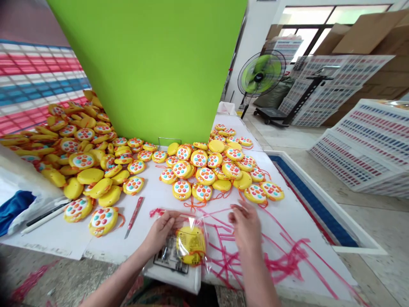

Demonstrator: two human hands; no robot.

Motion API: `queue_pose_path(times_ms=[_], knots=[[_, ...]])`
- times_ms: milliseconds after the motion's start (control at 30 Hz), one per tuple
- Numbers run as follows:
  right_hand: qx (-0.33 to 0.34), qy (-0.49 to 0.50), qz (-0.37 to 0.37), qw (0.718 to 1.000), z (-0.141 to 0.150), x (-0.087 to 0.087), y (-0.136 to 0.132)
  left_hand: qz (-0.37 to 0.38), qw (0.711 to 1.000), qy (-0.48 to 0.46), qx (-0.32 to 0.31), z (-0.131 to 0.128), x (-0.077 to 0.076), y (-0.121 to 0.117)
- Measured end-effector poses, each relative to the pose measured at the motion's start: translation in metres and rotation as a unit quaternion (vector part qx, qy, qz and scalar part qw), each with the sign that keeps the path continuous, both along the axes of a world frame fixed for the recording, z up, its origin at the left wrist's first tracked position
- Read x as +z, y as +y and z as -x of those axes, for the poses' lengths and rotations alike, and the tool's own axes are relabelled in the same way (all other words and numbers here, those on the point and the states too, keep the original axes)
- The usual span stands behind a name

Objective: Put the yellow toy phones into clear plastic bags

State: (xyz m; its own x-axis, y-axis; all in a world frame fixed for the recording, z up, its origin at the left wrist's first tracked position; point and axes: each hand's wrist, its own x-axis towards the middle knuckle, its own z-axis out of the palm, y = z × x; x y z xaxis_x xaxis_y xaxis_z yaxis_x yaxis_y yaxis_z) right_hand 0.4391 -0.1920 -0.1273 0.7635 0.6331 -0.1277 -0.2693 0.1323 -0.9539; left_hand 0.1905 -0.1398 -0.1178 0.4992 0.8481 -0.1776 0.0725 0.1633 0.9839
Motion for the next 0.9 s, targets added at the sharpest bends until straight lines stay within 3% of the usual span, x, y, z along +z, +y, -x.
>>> queue_pose_path(times_ms=[100,200,267,367,400,467,533,600,667,767,900], knots=[[-0.139,0.047,0.023,0.989,-0.056,-0.015,-0.035,0.066,0.997,-0.044,0.013,0.004,-0.009,0.004],[-0.157,0.058,0.071,0.983,-0.086,-0.021,-0.066,0.068,0.997,-0.037,0.008,0.006,-0.007,0.005],[-0.198,-0.012,0.124,0.972,-0.089,-0.018,-0.076,0.063,0.998,-0.025,0.001,0.006,-0.004,0.006],[-0.264,-0.189,0.155,0.933,-0.076,-0.006,-0.071,0.078,0.996,-0.031,-0.01,0.005,-0.001,0.007],[-0.251,-0.226,0.154,0.929,-0.068,-0.001,-0.066,0.083,0.996,-0.035,-0.01,0.005,-0.002,0.008],[-0.154,-0.256,0.161,0.941,-0.05,0.006,-0.051,0.084,0.996,-0.039,-0.01,0.005,-0.004,0.009],[0.015,-0.265,0.186,0.946,-0.026,0.01,-0.034,0.074,0.996,-0.04,-0.013,0.006,-0.005,0.01],[0.185,-0.266,0.19,0.927,0.001,0.009,-0.018,0.07,0.997,-0.042,-0.018,0.006,-0.006,0.01],[0.303,-0.267,0.168,0.899,0.026,0.005,-0.006,0.077,0.995,-0.052,-0.019,0.006,-0.006,0.011],[0.375,-0.261,0.146,0.877,0.048,-0.002,0.005,0.093,0.994,-0.059,-0.015,0.007,-0.006,0.011],[0.351,-0.223,0.139,0.899,0.043,-0.003,0.003,0.121,0.991,-0.054,-0.017,0.008,-0.007,0.011]])
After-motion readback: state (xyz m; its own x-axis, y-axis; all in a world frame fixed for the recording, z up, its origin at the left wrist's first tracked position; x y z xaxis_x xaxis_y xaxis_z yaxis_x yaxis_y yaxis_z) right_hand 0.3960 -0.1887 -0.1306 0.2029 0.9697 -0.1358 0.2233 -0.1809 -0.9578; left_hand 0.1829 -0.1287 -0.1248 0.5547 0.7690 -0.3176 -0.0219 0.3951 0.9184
